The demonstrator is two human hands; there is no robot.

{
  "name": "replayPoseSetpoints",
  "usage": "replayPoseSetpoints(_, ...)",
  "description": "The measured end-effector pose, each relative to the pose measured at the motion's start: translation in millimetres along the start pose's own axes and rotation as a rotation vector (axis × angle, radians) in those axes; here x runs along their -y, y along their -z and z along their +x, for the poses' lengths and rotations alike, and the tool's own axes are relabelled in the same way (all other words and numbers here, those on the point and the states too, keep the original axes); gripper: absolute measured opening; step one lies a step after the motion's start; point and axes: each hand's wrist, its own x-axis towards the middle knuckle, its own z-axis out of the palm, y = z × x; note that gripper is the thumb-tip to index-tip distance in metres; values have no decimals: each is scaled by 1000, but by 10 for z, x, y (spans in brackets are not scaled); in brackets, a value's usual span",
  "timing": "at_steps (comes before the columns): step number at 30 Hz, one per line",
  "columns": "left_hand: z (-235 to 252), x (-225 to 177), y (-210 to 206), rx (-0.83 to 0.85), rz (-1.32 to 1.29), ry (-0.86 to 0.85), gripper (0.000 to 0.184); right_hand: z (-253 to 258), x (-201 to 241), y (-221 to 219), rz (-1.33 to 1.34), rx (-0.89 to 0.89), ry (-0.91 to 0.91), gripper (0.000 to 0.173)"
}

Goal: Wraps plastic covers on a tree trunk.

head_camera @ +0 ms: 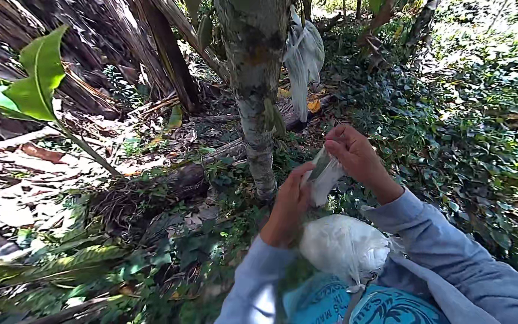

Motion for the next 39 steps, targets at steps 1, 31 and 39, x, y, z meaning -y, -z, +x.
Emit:
replayPoseSetpoints(1,-16,70,114,17,-41,-14,36,30,-26,34,83,98,-13,15)
replayPoseSetpoints(31,959,320,1249,447,997,-30,22,1640,-442,-292,-730,665,41,36)
replayPoseSetpoints(39,1156,127,1413,307,1064,-199,18,1813,-276,-221,-708,669,159,22)
